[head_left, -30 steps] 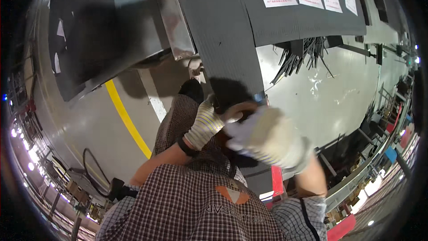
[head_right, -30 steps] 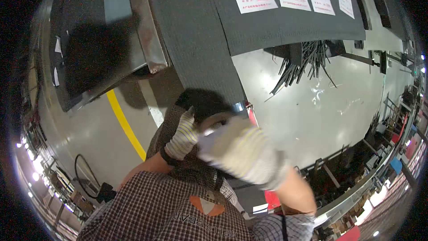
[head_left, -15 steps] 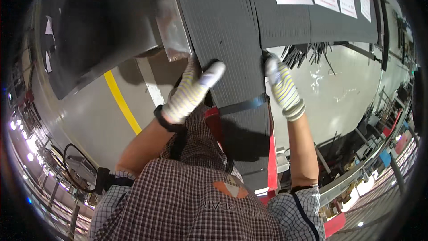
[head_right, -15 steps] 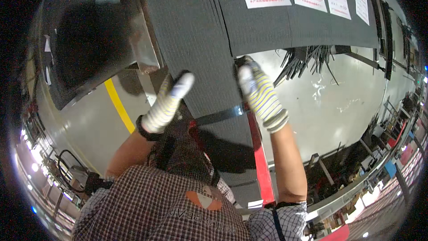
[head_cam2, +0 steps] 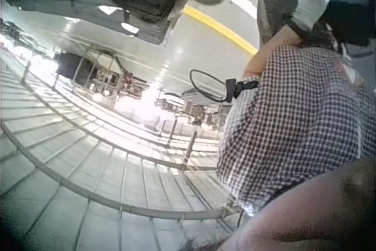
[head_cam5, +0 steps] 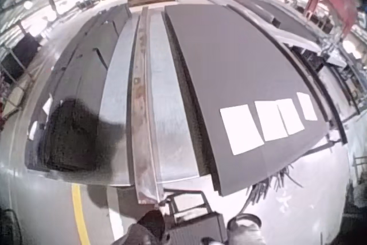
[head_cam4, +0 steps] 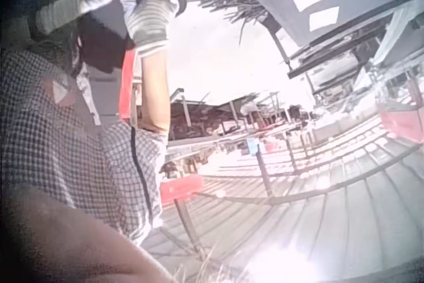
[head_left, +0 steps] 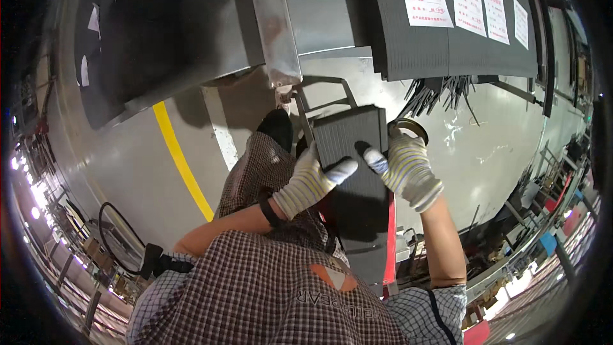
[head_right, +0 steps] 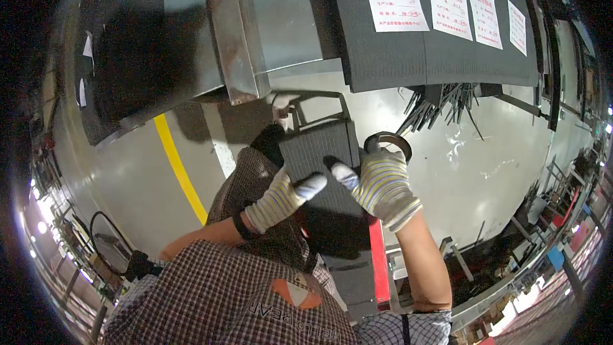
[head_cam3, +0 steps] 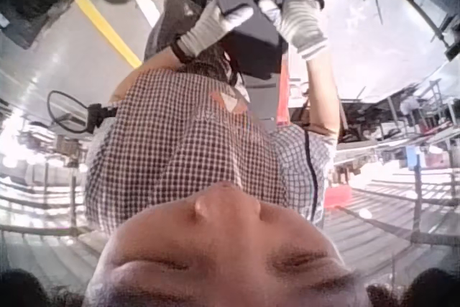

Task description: Applying adhesive strips and black tape to large industrial foam mats at a workstation.

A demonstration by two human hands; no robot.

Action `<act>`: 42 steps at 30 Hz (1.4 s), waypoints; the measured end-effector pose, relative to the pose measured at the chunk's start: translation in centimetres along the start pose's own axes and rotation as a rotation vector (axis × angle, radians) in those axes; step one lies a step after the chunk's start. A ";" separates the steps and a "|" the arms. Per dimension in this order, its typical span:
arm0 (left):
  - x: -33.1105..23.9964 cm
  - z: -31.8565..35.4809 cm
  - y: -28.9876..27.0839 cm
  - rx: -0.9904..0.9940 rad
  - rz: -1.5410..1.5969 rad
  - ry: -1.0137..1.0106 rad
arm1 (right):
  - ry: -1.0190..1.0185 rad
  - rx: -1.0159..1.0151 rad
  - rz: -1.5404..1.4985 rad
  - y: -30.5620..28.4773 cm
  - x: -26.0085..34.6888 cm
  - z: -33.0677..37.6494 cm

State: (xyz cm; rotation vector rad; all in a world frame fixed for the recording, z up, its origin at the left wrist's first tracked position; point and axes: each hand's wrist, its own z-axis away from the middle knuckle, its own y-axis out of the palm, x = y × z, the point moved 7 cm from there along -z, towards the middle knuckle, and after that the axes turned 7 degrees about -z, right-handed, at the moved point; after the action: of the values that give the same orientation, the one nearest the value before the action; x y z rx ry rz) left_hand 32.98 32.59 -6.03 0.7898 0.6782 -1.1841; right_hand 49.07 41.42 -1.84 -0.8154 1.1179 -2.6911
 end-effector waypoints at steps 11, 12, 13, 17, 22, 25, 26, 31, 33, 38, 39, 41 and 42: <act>-7.1 8.1 -2.2 0.276 -0.323 -0.026 | -0.453 0.168 0.222 -5.5 13.7 7.8; -7.7 9.4 -1.8 0.381 -0.404 -0.042 | -0.448 0.232 0.215 -5.7 14.1 8.2; -8.4 10.2 -2.5 0.357 -0.391 -0.043 | -0.444 0.211 0.238 -5.9 14.8 8.6; -7.4 9.0 -6.2 0.269 -0.052 -0.057 | -0.534 -0.104 -0.078 -13.0 9.9 7.4; 0.9 0.6 -7.2 0.232 -0.510 0.223 | -0.120 -0.137 -0.669 -4.8 -3.5 -0.7; 6.6 -1.2 -6.6 0.261 -0.415 0.171 | -0.121 -0.278 -0.724 -2.9 -2.2 -0.5; 8.1 -1.3 -6.3 0.306 -0.382 0.135 | 0.054 -0.412 -0.569 -3.3 -1.9 0.7; 13.8 -2.8 -6.1 0.197 0.313 -0.425 | 0.186 -0.708 -0.255 0.6 6.2 5.8; 11.9 -5.4 -4.9 0.271 0.094 -0.167 | 0.283 -0.668 -0.137 3.1 7.3 5.8; 6.1 -10.6 5.1 0.549 0.071 0.470 | 0.247 -0.685 -0.103 5.0 7.6 5.2; 6.7 -11.2 7.5 0.713 0.226 0.275 | 0.253 -0.672 -0.080 4.8 7.4 5.4; 7.3 -11.2 8.9 0.814 0.537 -0.010 | 0.301 -0.696 -0.120 4.1 6.7 5.9; 6.4 -10.9 7.3 0.739 0.444 0.143 | 0.279 -0.617 -0.101 4.4 6.9 5.6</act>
State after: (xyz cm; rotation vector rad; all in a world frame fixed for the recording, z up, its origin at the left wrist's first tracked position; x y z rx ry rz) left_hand 41.05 39.45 -16.02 1.5652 0.1345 -0.9618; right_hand 45.65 32.69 1.42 -0.5717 2.0828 -2.6066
